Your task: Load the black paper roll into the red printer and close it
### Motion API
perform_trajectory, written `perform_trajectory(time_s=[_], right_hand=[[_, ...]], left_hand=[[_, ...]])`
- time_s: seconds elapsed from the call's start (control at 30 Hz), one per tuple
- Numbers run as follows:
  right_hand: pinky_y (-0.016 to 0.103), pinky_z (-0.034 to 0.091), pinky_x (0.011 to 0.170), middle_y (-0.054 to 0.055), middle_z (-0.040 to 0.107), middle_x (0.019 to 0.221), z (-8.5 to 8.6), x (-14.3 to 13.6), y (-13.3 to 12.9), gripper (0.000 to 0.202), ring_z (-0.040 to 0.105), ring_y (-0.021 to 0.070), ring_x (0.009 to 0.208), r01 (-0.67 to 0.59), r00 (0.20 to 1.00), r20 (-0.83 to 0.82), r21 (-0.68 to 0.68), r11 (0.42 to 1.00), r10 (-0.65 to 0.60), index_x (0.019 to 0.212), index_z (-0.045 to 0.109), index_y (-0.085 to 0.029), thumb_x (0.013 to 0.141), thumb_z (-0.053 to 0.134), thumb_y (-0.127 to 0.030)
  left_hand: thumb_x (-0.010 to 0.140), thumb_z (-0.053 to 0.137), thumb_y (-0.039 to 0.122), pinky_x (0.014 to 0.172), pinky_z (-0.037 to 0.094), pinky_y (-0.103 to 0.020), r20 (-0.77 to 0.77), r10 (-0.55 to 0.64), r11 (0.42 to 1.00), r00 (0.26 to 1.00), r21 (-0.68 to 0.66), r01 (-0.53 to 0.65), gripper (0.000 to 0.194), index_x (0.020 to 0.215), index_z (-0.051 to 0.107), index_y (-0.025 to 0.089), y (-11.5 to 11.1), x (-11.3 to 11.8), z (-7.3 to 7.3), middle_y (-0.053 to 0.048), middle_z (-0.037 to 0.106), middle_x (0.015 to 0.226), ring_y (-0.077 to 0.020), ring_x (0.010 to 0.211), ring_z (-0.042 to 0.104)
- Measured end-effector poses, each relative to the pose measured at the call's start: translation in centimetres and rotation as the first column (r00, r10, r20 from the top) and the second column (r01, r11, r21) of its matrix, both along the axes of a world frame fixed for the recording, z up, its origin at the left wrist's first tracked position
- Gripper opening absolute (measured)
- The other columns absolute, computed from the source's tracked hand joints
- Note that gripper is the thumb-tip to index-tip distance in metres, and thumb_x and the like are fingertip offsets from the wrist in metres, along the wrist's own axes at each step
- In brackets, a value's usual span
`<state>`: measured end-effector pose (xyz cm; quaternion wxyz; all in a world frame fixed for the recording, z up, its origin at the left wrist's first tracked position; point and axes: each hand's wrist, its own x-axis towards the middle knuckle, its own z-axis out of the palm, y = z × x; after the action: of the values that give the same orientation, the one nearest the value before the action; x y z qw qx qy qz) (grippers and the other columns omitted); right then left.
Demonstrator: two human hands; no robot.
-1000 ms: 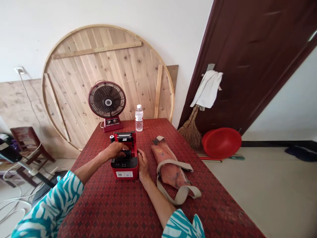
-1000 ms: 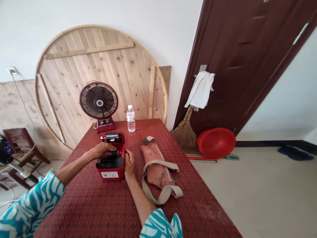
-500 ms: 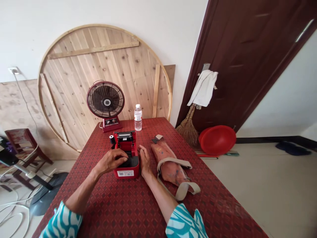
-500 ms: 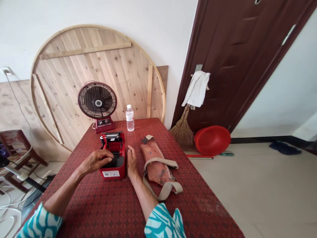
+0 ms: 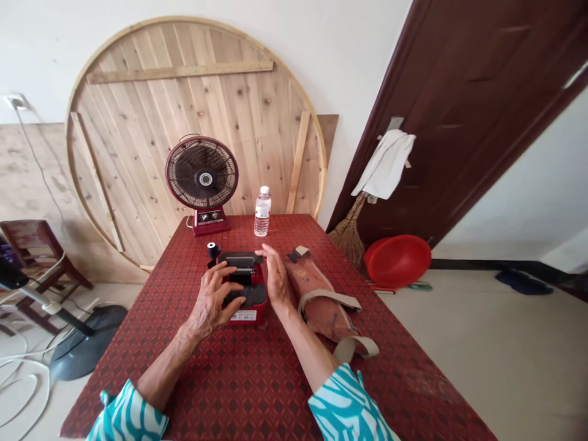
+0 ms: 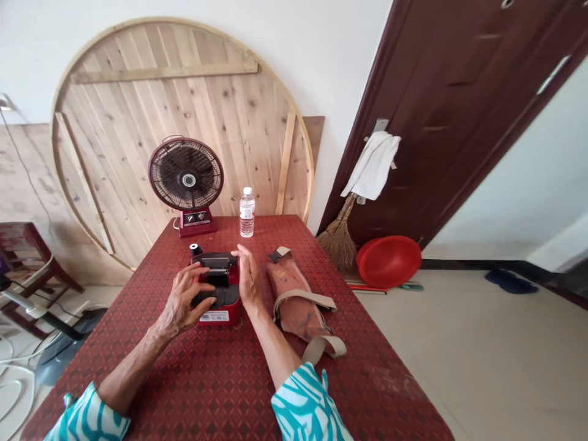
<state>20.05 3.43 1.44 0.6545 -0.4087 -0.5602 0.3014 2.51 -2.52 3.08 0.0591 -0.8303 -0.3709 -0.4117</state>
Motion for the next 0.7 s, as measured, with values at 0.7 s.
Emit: perform_trajectory(time_s=[0.7], right_hand=[[0.042, 0.036, 0.108, 0.006, 0.065, 0.120, -3.4, 0.9, -3.8, 0.042, 0.052, 0.0197, 0.124, -0.076, 0.980, 0.192, 0.148, 0.986, 0.047, 0.113, 0.063, -0.024, 0.097, 0.028, -0.041]], left_hand=[[0.095, 0.038, 0.034, 0.103, 0.034, -0.044, 0.168, 0.082, 0.965, 0.982, -0.258, -0.036, 0.035, 0.114, 0.064, 0.021, 0.1, -2.0, -2.4, -0.009, 0.063, 0.123, -0.0245, 0.121, 0.050]])
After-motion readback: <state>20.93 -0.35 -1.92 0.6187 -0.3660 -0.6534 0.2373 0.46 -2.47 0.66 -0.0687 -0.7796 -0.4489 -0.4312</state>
